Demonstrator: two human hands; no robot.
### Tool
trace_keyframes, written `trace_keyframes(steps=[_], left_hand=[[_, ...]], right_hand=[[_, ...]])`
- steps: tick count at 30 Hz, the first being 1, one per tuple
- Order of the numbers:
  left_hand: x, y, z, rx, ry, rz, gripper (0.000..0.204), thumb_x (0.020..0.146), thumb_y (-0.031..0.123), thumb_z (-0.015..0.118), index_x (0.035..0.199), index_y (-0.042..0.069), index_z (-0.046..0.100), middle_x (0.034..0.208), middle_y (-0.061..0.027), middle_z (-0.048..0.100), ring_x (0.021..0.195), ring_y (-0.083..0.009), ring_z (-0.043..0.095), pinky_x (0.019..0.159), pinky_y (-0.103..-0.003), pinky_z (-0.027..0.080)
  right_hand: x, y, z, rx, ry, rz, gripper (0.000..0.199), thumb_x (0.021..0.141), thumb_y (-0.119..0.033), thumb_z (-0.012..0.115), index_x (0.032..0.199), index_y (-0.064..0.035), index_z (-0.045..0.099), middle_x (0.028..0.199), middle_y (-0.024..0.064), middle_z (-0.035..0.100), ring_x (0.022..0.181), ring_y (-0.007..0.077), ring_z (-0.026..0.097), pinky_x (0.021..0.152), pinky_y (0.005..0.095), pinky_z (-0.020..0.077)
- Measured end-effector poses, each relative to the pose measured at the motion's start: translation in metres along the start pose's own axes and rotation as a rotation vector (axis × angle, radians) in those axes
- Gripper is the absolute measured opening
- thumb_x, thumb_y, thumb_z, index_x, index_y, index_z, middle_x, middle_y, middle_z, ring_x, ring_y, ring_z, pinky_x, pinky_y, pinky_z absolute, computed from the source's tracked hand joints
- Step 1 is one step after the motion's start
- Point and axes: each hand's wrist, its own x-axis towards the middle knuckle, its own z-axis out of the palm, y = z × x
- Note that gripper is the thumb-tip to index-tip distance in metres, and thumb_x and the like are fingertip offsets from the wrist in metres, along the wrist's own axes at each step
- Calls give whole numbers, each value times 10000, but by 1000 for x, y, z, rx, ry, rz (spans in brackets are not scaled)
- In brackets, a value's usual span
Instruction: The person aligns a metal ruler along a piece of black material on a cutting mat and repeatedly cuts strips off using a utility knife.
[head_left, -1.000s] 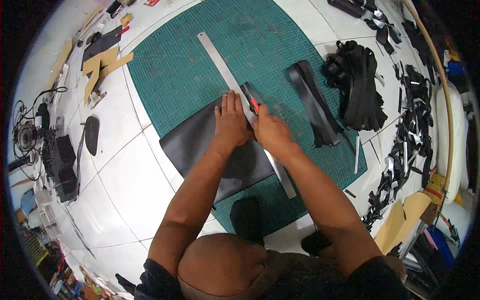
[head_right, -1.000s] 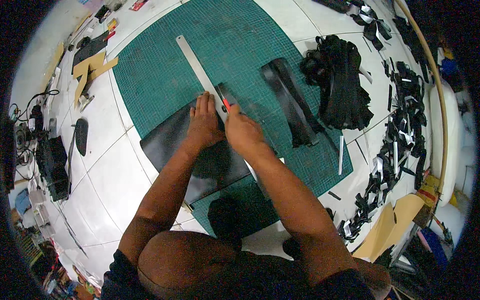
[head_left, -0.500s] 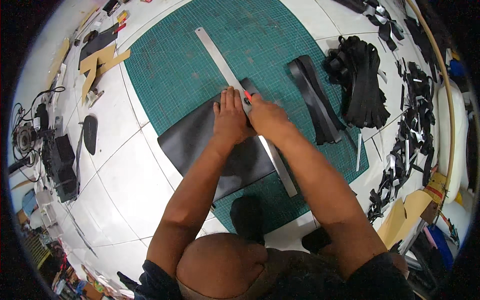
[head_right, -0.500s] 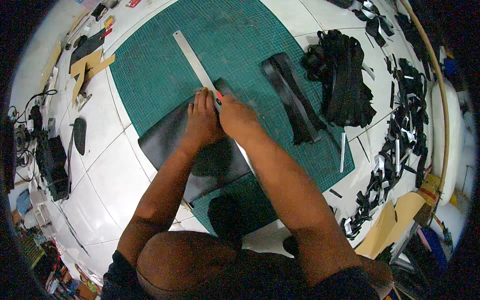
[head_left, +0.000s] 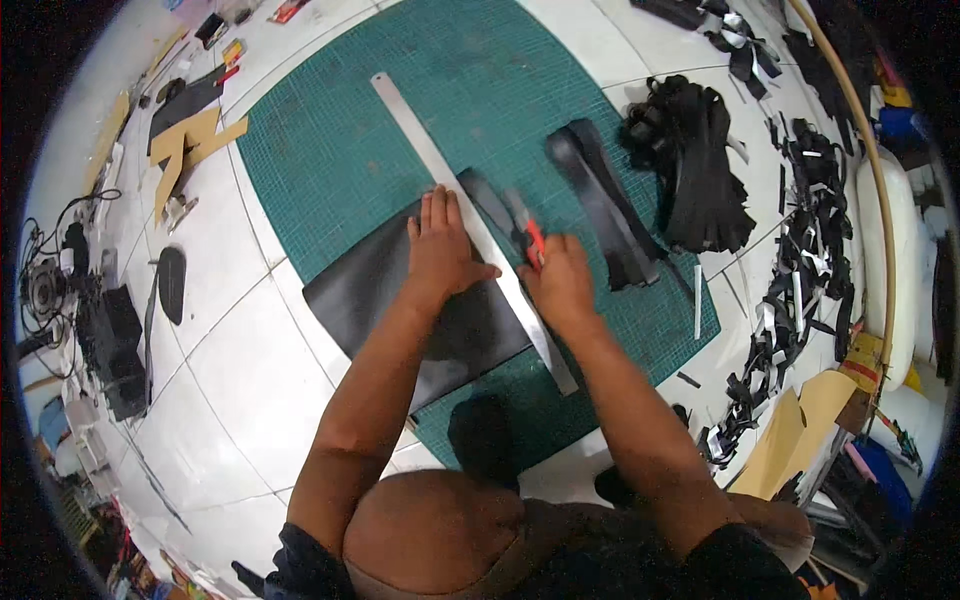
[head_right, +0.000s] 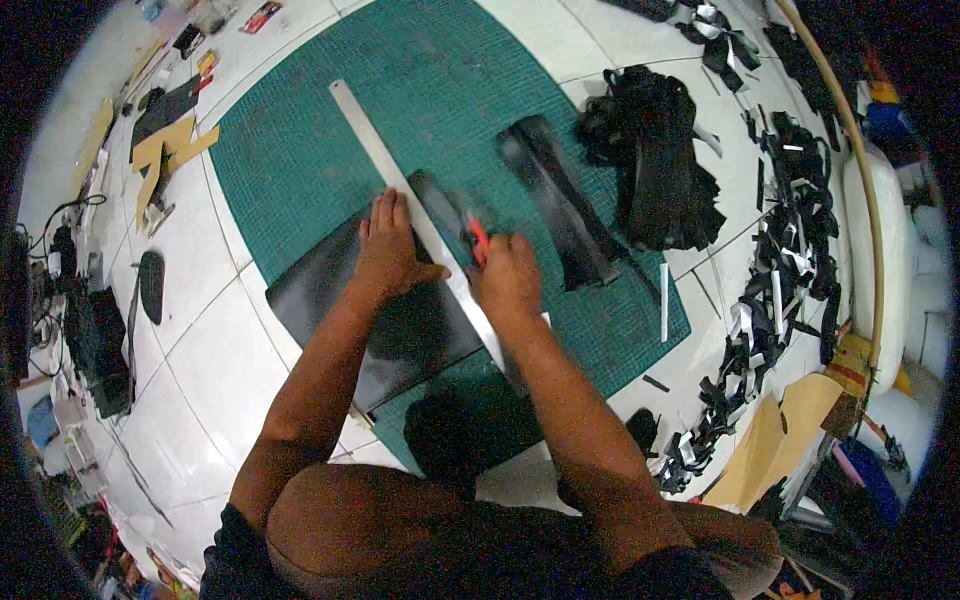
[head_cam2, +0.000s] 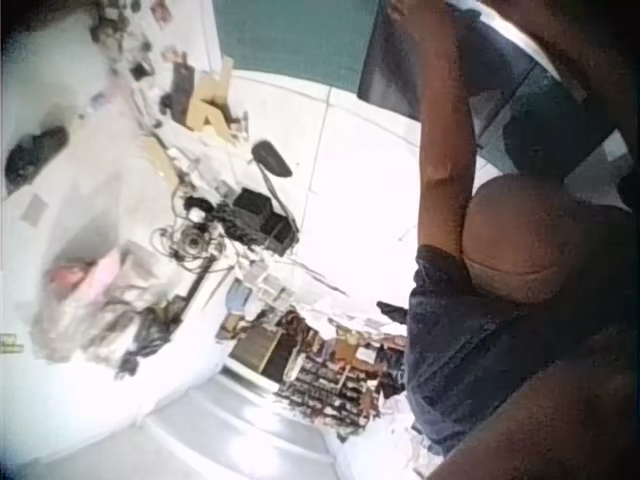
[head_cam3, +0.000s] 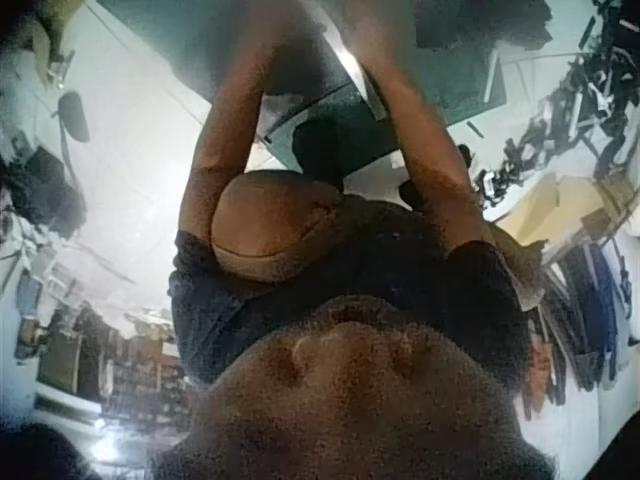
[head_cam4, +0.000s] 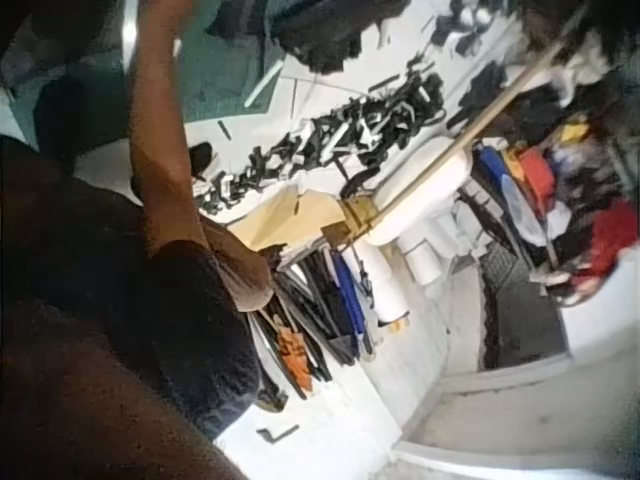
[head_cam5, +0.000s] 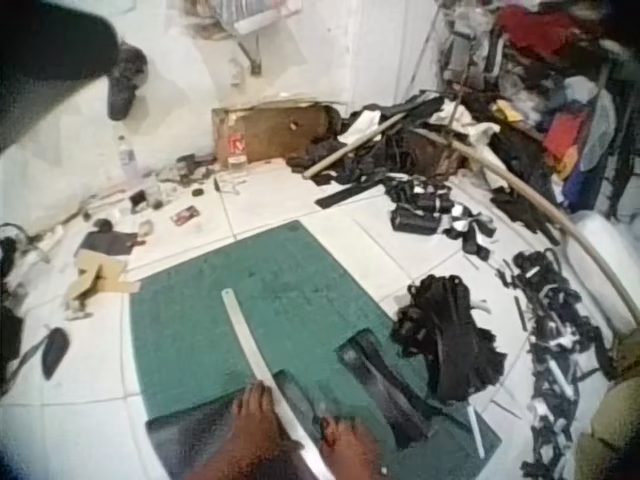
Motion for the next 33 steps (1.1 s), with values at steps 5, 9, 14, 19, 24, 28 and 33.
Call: trace_keyframes(steps=[5,9,14,19,24,28,33], left_hand=[[1,-4,5,25,46,25,1328,521,485,909,1500,-51,189,1589,-211,179,1480,-375,158,1151,-581,224],[0,1,2,25,20,15,1329,525,488,908,1496,-63,187,1584,-217,186,1478,-379,162,1146,-582,233],[0,2,0,51,-7,2,1328,531,513,899,1497,-58,189,1582,-218,191,1480,-376,156,1145,-577,236],[4,-7,10,22,38,25,1348,499,529,903,1490,-53,198,1577,-228,195,1472,-395,172,1130,-601,249],[-2,-8,-1,27,-40,-7,1330,543,515,895,1502,-56,172,1589,-215,168,1484,-375,142,1152,-582,226],[-2,-6,2,17,22,23,1324,532,495,909,1494,-58,187,1578,-226,192,1480,-379,157,1151,-584,233],[-1,-2,1,9,19,15,1307,518,474,921,1483,-54,215,1575,-224,203,1475,-383,176,1143,-591,243]], right_hand=[[-5,8,18,23,58,15,401,757,-155,788,1037,12,555,1059,238,566,1018,416,569,870,474,470],[-2,8,21,48,31,47,338,782,-112,727,1031,3,529,981,235,589,930,442,595,811,518,487],[2,1,31,83,1,106,401,755,-116,700,1091,12,524,1046,256,605,986,452,594,865,491,482],[-1,9,32,107,74,44,463,731,-116,718,1135,5,527,1006,241,612,981,438,600,872,484,477],[1,12,-43,548,-301,177,366,793,-138,755,1089,-38,563,799,17,592,597,150,582,525,320,492],[8,24,-124,532,-316,130,352,782,-153,801,1015,-60,554,826,-34,556,760,85,529,700,259,457],[33,60,-157,534,-191,44,332,772,-162,807,957,-70,548,770,-45,482,707,86,478,679,258,444]])
